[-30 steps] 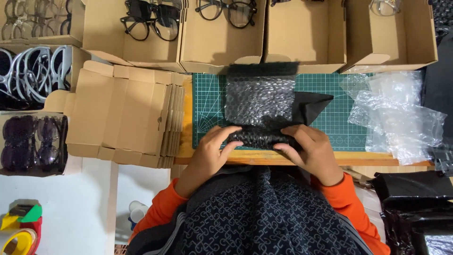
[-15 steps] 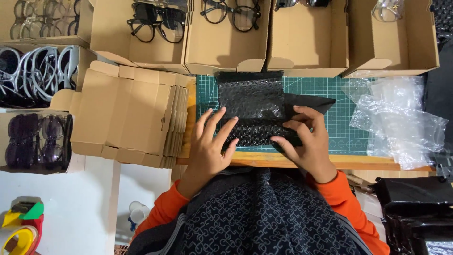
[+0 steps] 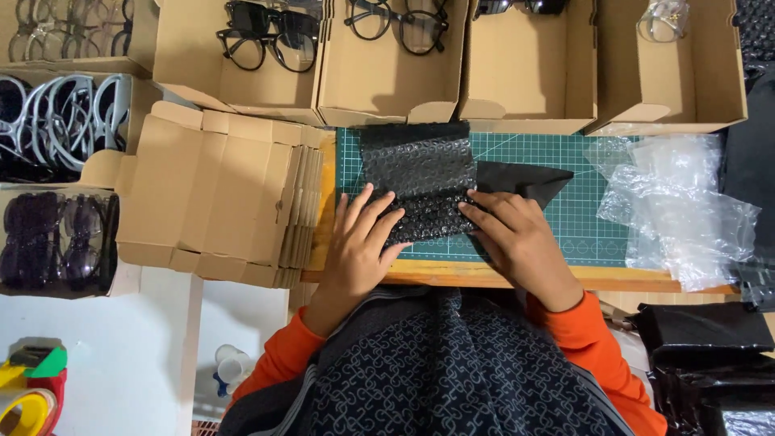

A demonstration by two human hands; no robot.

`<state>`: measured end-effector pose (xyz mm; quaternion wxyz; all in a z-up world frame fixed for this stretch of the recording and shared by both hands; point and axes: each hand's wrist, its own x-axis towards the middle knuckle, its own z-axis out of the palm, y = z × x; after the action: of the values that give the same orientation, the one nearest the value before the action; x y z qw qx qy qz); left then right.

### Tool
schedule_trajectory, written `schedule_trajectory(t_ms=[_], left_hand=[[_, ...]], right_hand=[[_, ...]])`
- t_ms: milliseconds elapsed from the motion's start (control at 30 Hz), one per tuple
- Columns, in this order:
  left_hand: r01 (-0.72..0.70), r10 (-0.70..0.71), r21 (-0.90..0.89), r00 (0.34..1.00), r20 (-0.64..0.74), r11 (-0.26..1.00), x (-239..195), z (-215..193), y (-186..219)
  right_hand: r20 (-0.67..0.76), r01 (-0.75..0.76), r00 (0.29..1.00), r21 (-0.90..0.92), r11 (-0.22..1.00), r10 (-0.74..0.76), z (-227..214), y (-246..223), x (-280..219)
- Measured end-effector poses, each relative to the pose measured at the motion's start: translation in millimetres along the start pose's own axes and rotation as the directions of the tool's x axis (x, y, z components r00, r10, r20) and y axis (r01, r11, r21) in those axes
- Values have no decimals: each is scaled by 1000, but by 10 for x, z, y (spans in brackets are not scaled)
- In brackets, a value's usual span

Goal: Cleaning sunglasses with a cloth and packing them using plastic sleeves, bubble wrap, and a cardboard box.

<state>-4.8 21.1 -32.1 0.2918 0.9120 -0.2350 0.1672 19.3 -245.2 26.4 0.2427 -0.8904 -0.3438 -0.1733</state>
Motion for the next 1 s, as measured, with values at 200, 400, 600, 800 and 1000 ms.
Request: schedule_trajectory(t_ms=[200,400,600,800,1000], left_hand=[[-27,21,-70,996,-85,997,-103,114,-77],[101,-135,-232,982,-134,967,9,3,93],[206,-223,-98,946,-236,974,225,-148,155],[47,-56,-47,978,-203,998,175,9,42],[-25,24,-19,998,-62,999,107,-34,44]], right_hand=[[36,-106,994,103,989,103,-66,53,-122],[96,-222,972,88,971,213,106,195,-282],[-171,-44,984,-8,999,42,138,117,-157],[-3,43,999,57,997,-43,76,-116,47],[12,10,1000,3,1000,-10,122,-83,29]])
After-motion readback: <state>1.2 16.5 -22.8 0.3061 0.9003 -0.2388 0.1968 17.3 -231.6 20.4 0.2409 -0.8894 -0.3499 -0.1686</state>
